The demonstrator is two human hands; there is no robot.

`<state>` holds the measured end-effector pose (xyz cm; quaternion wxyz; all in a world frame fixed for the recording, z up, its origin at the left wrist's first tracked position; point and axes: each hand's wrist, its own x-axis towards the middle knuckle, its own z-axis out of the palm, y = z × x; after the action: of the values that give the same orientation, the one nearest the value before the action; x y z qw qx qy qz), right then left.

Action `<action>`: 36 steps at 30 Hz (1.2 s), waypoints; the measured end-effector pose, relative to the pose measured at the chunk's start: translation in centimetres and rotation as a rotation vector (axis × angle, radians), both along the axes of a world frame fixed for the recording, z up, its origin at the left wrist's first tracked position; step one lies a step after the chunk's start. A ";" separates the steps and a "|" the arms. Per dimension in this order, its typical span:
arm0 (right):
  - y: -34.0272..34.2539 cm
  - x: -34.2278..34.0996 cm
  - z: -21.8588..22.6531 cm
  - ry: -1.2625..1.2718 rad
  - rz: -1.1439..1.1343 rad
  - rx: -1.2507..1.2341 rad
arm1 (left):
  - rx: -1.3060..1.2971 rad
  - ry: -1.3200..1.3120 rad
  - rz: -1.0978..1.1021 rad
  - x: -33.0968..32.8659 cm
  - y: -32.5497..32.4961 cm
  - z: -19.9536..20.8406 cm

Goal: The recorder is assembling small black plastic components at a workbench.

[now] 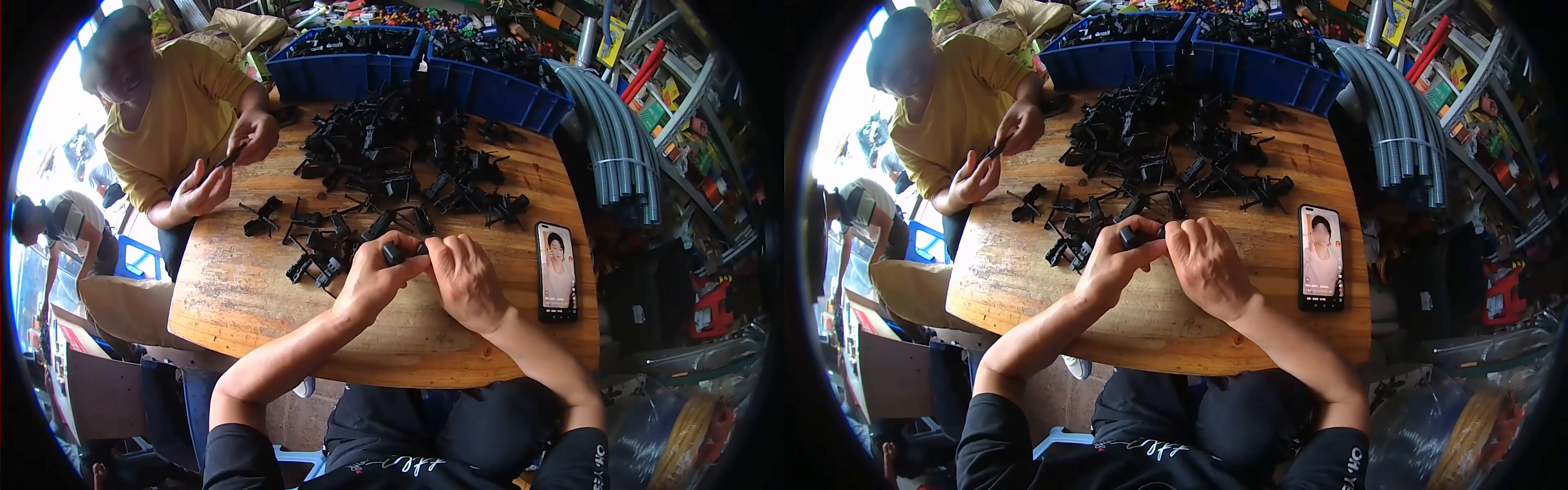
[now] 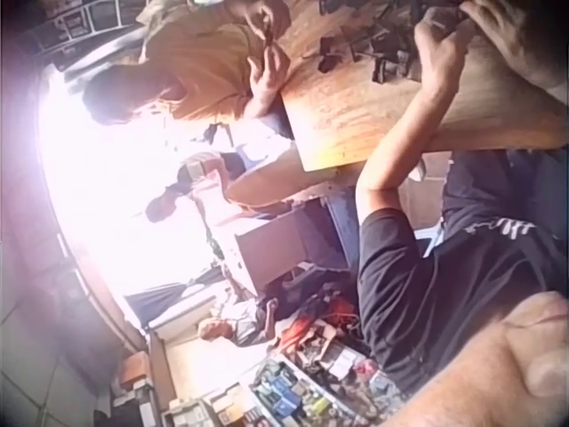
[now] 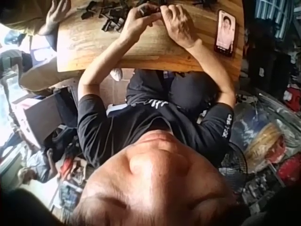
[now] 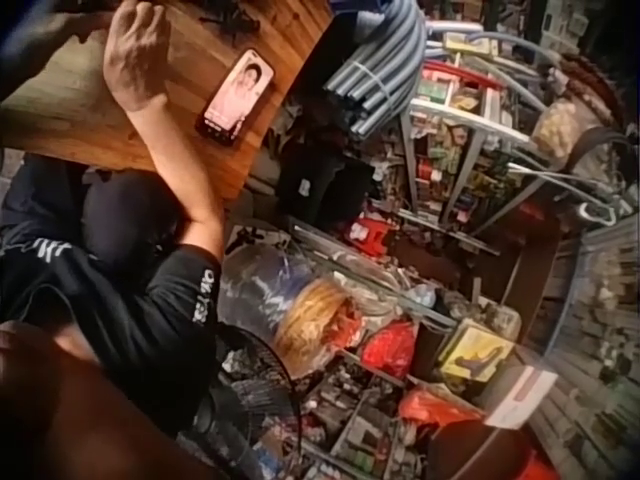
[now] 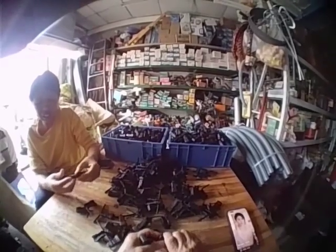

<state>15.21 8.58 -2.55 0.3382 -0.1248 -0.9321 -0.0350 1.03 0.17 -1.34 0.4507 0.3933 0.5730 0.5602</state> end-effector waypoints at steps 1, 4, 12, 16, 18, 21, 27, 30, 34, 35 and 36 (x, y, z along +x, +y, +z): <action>0.1 -0.2 -0.1 0.000 0.001 0.002 | -0.017 0.083 0.037 0.1 0.0 0.1; 0.4 -1.2 0.0 0.047 -0.029 0.096 | 0.026 0.073 0.075 -0.3 0.1 0.0; 2.0 -4.0 1.7 0.022 0.134 -0.156 | 0.003 -0.153 0.159 -2.9 0.4 1.0; 5.0 -3.8 0.1 -0.143 -0.088 -0.304 | 0.315 -0.426 0.322 -5.2 1.8 0.6; 5.5 -3.7 -0.8 -0.129 -0.091 -0.378 | 0.427 -0.524 0.228 -6.2 2.1 0.5; 5.4 -3.0 -0.9 0.025 -0.013 -0.400 | 0.406 -0.628 0.154 -6.1 1.7 1.1; 5.7 0.1 2.6 0.204 0.160 -1.315 | 0.319 -0.735 0.114 -5.0 1.6 0.4; 4.5 0.1 3.8 0.319 0.344 -1.310 | 0.176 -0.619 -0.113 -3.9 1.5 -0.3; 1.8 -1.1 3.6 0.325 0.443 -1.028 | 0.092 -0.678 -0.247 -2.7 1.1 -0.7; 1.8 -1.1 3.5 0.298 0.397 -0.852 | 0.094 -0.677 -0.249 -2.7 1.1 -0.6; 2.0 -1.1 3.6 0.299 0.398 -0.850 | 0.134 -0.621 -0.180 -2.7 1.1 -0.5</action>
<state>14.15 10.56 1.04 0.3876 -0.0750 -0.8109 0.4319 -1.65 1.29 -1.88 0.6248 0.2813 0.3331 0.6478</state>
